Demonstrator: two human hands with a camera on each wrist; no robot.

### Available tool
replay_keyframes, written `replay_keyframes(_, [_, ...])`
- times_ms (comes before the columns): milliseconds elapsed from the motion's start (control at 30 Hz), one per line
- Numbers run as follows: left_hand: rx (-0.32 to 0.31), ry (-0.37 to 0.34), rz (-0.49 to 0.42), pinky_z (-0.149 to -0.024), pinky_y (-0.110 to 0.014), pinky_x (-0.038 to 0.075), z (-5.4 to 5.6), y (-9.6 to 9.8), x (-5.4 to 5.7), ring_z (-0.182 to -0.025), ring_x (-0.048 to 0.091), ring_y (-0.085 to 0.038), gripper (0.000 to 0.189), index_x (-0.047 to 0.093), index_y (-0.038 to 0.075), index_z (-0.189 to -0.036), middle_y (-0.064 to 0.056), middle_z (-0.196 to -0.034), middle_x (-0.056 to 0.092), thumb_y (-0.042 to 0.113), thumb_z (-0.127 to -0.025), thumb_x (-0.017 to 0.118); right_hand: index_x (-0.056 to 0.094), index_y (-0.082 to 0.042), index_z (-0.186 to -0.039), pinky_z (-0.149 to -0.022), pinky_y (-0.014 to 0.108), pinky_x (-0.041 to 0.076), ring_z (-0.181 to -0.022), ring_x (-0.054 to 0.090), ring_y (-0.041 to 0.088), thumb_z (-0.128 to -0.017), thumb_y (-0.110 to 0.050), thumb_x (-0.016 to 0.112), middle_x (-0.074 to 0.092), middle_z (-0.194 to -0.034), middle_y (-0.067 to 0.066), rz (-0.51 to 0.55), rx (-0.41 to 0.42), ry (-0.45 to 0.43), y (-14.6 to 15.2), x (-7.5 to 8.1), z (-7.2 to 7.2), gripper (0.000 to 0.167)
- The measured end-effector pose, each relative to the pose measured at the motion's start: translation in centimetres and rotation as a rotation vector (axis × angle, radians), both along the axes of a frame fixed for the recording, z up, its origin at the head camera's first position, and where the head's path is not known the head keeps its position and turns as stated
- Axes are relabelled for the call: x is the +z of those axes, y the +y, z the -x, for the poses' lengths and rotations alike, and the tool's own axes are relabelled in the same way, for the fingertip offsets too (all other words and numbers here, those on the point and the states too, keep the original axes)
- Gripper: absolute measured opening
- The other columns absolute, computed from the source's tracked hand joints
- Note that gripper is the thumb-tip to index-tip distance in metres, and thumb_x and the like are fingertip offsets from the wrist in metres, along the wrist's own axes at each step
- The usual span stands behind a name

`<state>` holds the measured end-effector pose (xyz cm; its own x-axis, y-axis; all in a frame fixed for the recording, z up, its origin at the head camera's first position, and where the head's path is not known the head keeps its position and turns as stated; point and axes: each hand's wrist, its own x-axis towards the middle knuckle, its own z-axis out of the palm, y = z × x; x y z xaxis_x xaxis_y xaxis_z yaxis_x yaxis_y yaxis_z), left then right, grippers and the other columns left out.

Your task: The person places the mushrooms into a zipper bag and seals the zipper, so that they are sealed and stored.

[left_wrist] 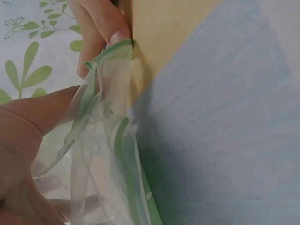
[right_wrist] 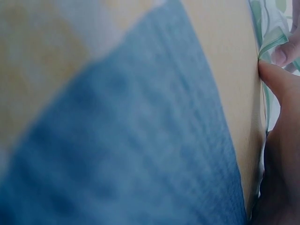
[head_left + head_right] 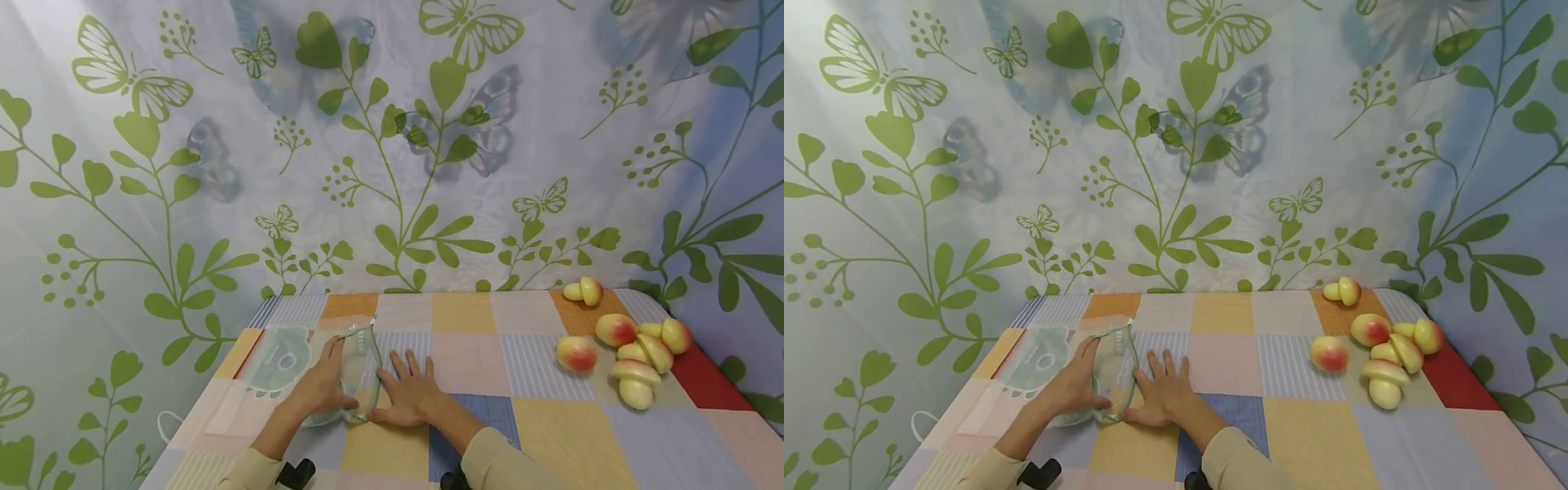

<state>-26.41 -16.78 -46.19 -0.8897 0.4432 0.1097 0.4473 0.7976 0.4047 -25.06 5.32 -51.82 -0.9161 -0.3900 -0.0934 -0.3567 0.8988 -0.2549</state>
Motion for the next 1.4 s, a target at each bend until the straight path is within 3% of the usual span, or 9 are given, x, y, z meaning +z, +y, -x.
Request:
replay_keyframes(233, [-0.025,0.020,0.003,-0.085,-0.057,0.056,-0.6,0.1,0.3,-0.101,0.064,-0.046,0.128,0.027,-0.005,-0.157,-0.027,-0.155,0.032,0.029,-0.059,0.103,0.037,-0.027,-0.161,-0.113,0.076,0.008,-0.154,0.008,0.045,-0.082,-0.092,0.039,0.016,-0.170,0.014,-0.010,0.001,-0.007,0.0,-0.1,0.1,0.102])
replay_keyframes(500, [-0.007,0.016,0.083,-0.075,-0.058,0.057,-0.9,0.4,0.1,-0.091,0.066,-0.047,0.129,0.028,-0.001,-0.157,-0.029,-0.153,0.034,0.029,-0.057,0.103,0.037,-0.026,-0.161,-0.112,0.077,0.008,-0.154,0.009,0.046,-0.083,-0.091,0.041,0.017,-0.170,0.015,-0.006,0.005,-0.005,0.0,0.0,0.2,0.102])
replay_keyframes(900, [-0.026,-0.084,0.106,-0.085,-0.063,0.054,-0.1,0.3,-0.2,-0.103,0.063,-0.056,0.143,0.017,-0.009,-0.158,-0.035,-0.158,0.025,0.042,-0.057,0.103,0.042,-0.022,-0.157,-0.110,0.078,0.014,-0.151,0.016,0.050,-0.083,-0.089,0.046,0.023,-0.168,0.018,0.067,0.049,0.030,0.8,0.2,0.1,0.100])
replay_keyframes(1200, [0.001,-0.103,0.092,-0.083,-0.060,0.055,-0.2,0.7,0.0,-0.098,0.064,-0.053,0.148,0.015,-0.011,-0.158,-0.036,-0.159,0.023,0.039,-0.052,0.105,0.041,-0.021,-0.159,-0.106,0.080,0.022,-0.146,0.025,0.055,-0.091,-0.073,0.058,0.032,-0.162,0.020,0.211,0.112,0.006,3.0,2.7,-0.4,0.087])
replay_keyframes(1400, [0.007,-0.103,0.107,-0.084,-0.059,0.055,-0.2,0.6,0.1,-0.099,0.065,-0.051,0.147,0.015,-0.009,-0.158,-0.036,-0.160,0.023,0.039,-0.053,0.105,0.046,-0.018,-0.156,-0.105,0.080,0.024,-0.145,0.029,0.054,-0.092,-0.064,0.066,0.036,-0.161,0.021,0.259,0.162,0.052,5.1,3.7,-0.4,0.082])
